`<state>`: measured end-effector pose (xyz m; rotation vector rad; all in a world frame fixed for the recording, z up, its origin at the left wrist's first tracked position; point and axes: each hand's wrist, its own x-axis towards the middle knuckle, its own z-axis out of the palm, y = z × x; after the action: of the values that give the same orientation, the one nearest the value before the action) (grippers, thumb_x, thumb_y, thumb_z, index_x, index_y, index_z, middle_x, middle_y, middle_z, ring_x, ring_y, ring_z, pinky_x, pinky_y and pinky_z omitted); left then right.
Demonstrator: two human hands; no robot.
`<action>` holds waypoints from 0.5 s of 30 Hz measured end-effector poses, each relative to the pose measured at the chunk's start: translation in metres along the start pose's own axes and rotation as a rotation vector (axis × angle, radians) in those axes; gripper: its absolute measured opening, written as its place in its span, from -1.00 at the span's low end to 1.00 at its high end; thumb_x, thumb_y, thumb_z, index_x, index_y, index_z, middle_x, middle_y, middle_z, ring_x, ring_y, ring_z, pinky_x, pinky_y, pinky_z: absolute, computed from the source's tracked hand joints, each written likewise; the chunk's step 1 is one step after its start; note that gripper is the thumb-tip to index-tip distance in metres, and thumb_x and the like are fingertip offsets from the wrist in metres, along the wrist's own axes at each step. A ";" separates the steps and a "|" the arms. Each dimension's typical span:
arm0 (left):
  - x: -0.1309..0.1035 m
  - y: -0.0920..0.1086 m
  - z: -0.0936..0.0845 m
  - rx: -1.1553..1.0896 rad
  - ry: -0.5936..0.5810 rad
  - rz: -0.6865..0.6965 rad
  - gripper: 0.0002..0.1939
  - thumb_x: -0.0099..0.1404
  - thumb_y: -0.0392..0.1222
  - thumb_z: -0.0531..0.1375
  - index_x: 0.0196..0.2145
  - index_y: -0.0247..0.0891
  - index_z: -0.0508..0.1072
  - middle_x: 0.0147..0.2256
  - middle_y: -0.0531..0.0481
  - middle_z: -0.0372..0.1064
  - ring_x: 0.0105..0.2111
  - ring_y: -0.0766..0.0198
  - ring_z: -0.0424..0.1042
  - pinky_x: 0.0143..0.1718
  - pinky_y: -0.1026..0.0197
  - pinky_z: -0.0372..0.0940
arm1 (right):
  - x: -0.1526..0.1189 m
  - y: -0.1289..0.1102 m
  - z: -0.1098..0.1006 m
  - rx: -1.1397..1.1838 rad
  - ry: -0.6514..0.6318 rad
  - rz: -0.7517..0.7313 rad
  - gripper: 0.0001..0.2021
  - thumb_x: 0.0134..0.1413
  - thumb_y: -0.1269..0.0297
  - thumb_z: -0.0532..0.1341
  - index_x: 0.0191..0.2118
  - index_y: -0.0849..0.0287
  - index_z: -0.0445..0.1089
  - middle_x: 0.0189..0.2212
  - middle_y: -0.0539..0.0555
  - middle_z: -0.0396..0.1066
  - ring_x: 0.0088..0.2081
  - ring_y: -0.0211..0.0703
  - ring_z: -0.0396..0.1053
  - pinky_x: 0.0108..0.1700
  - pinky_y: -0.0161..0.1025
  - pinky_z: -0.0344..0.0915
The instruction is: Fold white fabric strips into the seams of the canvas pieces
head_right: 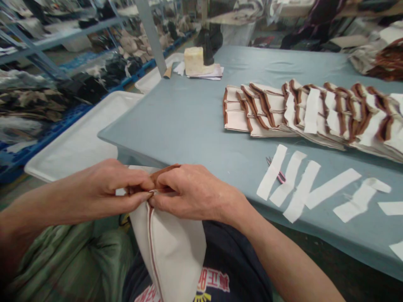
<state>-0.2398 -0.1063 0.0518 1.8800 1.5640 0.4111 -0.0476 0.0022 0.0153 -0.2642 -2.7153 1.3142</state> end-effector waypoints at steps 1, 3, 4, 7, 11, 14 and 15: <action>0.000 0.002 0.001 0.066 -0.047 0.016 -0.79 0.33 -0.30 0.19 -0.47 -0.19 0.53 -0.62 0.17 0.25 -0.63 0.42 0.21 -0.55 0.28 0.02 | 0.000 0.000 0.000 -0.015 -0.004 0.005 -0.64 0.21 0.42 0.26 -0.55 0.15 0.13 -0.61 -0.16 0.07 -0.54 -0.37 0.00 -0.43 -0.27 -0.09; -0.002 0.004 0.004 0.185 -0.097 0.044 -0.77 0.38 -0.30 0.13 -0.43 -0.19 0.50 -0.58 0.16 0.27 -0.61 0.41 0.21 -0.53 0.24 0.00 | -0.002 0.001 0.002 -0.040 -0.002 0.009 -0.64 0.21 0.41 0.27 -0.55 0.15 0.13 -0.61 -0.16 0.08 -0.54 -0.37 -0.02 -0.42 -0.26 -0.11; -0.002 0.005 0.006 0.218 -0.080 0.053 -0.78 0.38 -0.30 0.13 -0.42 -0.19 0.48 -0.57 0.16 0.28 -0.60 0.40 0.22 -0.51 0.23 0.00 | -0.004 0.003 0.003 -0.046 0.009 0.009 -0.64 0.22 0.40 0.26 -0.55 0.15 0.13 -0.60 -0.16 0.09 -0.54 -0.36 -0.03 -0.42 -0.25 -0.12; -0.003 0.003 0.013 0.279 -0.017 0.095 -0.81 0.39 -0.29 0.10 -0.38 -0.21 0.45 -0.52 0.12 0.34 -0.54 0.36 0.29 -0.46 0.22 0.03 | -0.008 0.009 0.005 -0.024 0.067 -0.009 -0.66 0.23 0.40 0.26 -0.54 0.16 0.16 -0.60 -0.16 0.11 -0.52 -0.36 -0.02 -0.41 -0.26 -0.12; 0.000 -0.003 0.017 0.194 0.022 0.035 -0.79 0.42 -0.24 0.07 -0.36 -0.22 0.45 -0.51 0.12 0.36 -0.52 0.35 0.32 -0.45 0.26 0.09 | -0.012 0.016 0.005 0.017 0.117 -0.025 -0.73 0.22 0.40 0.28 -0.49 0.16 0.26 -0.57 -0.16 0.17 -0.51 -0.36 0.06 -0.38 -0.28 -0.08; 0.005 -0.004 0.017 0.038 -0.064 -0.046 -0.71 0.45 -0.16 0.06 -0.43 -0.22 0.40 -0.54 0.14 0.33 -0.53 0.35 0.30 -0.48 0.28 0.09 | -0.010 0.019 0.002 -0.033 0.112 -0.072 -0.73 0.27 0.37 0.27 -0.46 0.16 0.27 -0.52 -0.13 0.25 -0.47 -0.33 0.12 -0.36 -0.28 -0.05; 0.006 -0.003 0.016 -0.014 -0.053 -0.062 -0.69 0.43 -0.14 0.09 -0.48 -0.22 0.38 -0.55 0.13 0.31 -0.53 0.35 0.29 -0.47 0.28 0.10 | -0.009 0.020 0.001 -0.054 0.113 -0.091 -0.74 0.29 0.36 0.27 -0.45 0.16 0.28 -0.50 -0.11 0.28 -0.45 -0.31 0.16 -0.35 -0.28 -0.02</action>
<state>-0.2308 -0.1047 0.0365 1.8130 1.5759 0.3414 -0.0368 0.0116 -0.0012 -0.2100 -2.6380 1.1673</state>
